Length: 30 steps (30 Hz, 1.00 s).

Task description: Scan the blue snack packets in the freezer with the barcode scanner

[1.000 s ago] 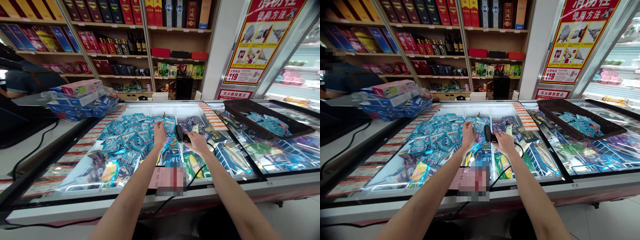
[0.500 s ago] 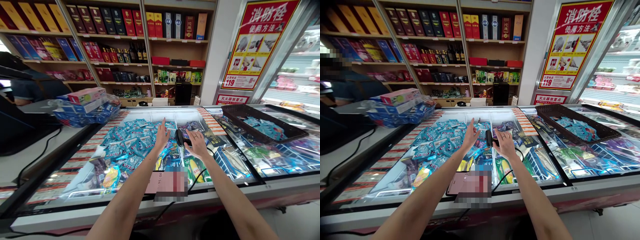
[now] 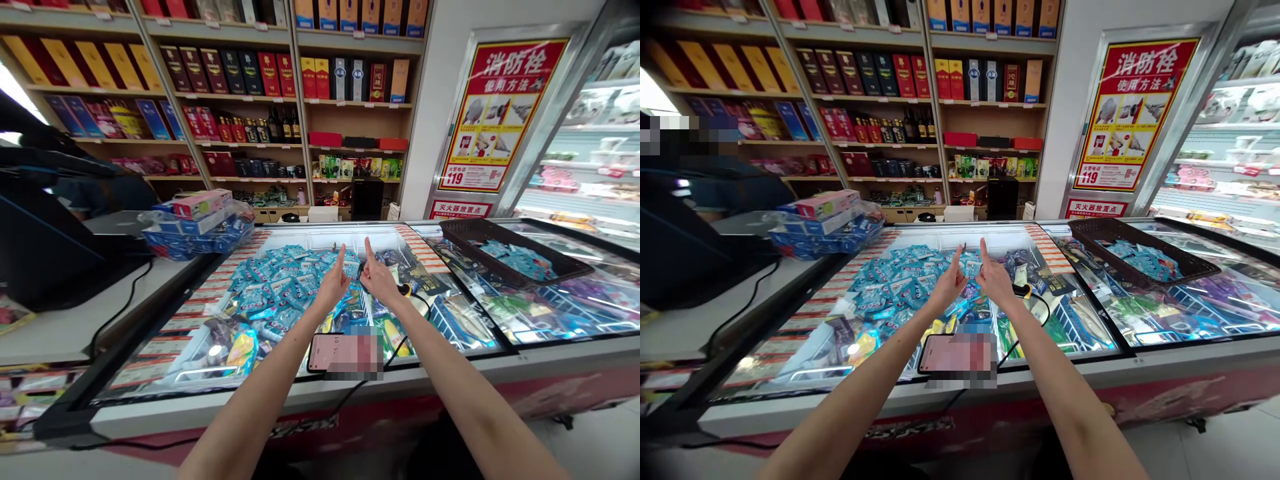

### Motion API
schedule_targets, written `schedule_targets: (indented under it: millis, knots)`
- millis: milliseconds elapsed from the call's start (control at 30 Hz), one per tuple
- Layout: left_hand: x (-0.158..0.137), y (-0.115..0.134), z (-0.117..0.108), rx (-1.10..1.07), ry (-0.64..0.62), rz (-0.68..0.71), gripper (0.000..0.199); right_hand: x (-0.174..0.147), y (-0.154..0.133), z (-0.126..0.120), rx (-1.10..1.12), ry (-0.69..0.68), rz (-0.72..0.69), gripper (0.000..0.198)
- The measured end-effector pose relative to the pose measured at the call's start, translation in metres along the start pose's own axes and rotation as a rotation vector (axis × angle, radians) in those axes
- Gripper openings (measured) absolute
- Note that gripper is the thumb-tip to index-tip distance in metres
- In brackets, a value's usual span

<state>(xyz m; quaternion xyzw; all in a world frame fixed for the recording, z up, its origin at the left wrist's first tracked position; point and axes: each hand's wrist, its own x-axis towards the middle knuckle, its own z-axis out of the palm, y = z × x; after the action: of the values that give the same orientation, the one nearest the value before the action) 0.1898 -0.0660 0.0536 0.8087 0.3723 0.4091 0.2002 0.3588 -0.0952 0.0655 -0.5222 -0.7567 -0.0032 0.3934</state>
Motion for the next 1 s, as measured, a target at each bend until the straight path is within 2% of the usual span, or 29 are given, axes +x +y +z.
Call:
schedule_targets:
  millis: [67, 133, 167, 200, 233, 300, 333, 433, 500, 600, 667, 800, 833, 867, 900, 933, 967, 1000]
  knots:
    - [-0.006, 0.002, -0.008, -0.077, -0.063, -0.110, 0.079, -0.001, -0.003, 0.003, 0.106, -0.026, 0.145, 0.075]
    - [-0.011, 0.007, -0.019, -0.244, -0.139, -0.242, 0.065, -0.002, -0.006, 0.002, 0.260, -0.050, 0.264, 0.059]
    - [-0.013, 0.012, -0.026, -0.352, -0.196, -0.309, 0.058, -0.002, -0.008, -0.001, 0.366, -0.090, 0.312, 0.059]
    - [-0.015, 0.017, -0.033, -0.472, -0.263, -0.373, 0.057, -0.002, -0.012, -0.006, 0.494, -0.165, 0.353, 0.068]
    - [-0.016, 0.023, -0.041, -0.603, -0.375, -0.416, 0.065, -0.001, -0.017, -0.011, 0.638, -0.258, 0.395, 0.078]
    - [-0.018, 0.036, -0.054, -0.822, -0.549, -0.409, 0.078, 0.000, -0.029, -0.025, 0.917, -0.454, 0.456, 0.086]
    - [-0.019, 0.043, -0.059, -0.888, -0.599, -0.387, 0.080, 0.000, -0.036, -0.032, 1.036, -0.522, 0.444, 0.086]
    - [-0.021, 0.060, -0.068, -0.994, -0.682, -0.349, 0.083, -0.001, -0.053, -0.047, 1.248, -0.676, 0.400, 0.084]
    - [-0.022, 0.065, -0.067, -0.992, -0.682, -0.370, 0.081, 0.000, -0.057, -0.050, 1.319, -0.770, 0.403, 0.082]
    - [-0.024, 0.061, -0.060, -0.868, -0.634, -0.461, 0.077, 0.005, -0.052, -0.040, 1.341, -0.882, 0.485, 0.077]
    - [-0.025, 0.052, -0.055, -0.762, -0.593, -0.502, 0.076, 0.009, -0.045, -0.030, 1.334, -0.909, 0.533, 0.075]
    - [-0.035, 0.029, -0.060, -0.520, -0.397, -0.415, 0.083, 0.010, -0.040, -0.013, 1.200, -0.884, 0.530, 0.076]
    - [-0.042, 0.023, -0.066, -0.389, -0.326, -0.365, 0.088, 0.009, -0.040, -0.011, 1.097, -0.837, 0.532, 0.078]
    - [-0.050, 0.016, -0.073, -0.228, -0.205, -0.295, 0.089, 0.007, -0.039, -0.010, 0.943, -0.744, 0.535, 0.080]
    - [-0.060, 0.008, -0.080, -0.052, -0.068, -0.203, 0.083, 0.004, -0.039, -0.010, 0.774, -0.636, 0.537, 0.083]
    - [-0.071, 0.000, -0.087, 0.120, 0.002, -0.102, 0.074, 0.000, -0.037, -0.010, 0.570, -0.497, 0.533, 0.086]
    - [-0.083, -0.009, -0.093, 0.276, 0.017, -0.015, 0.065, -0.004, -0.035, -0.011, 0.352, -0.310, 0.514, 0.086]
    - [-0.096, -0.019, -0.098, 0.420, 0.013, 0.047, 0.058, -0.009, -0.032, -0.011, 0.279, -0.245, 0.508, 0.085]
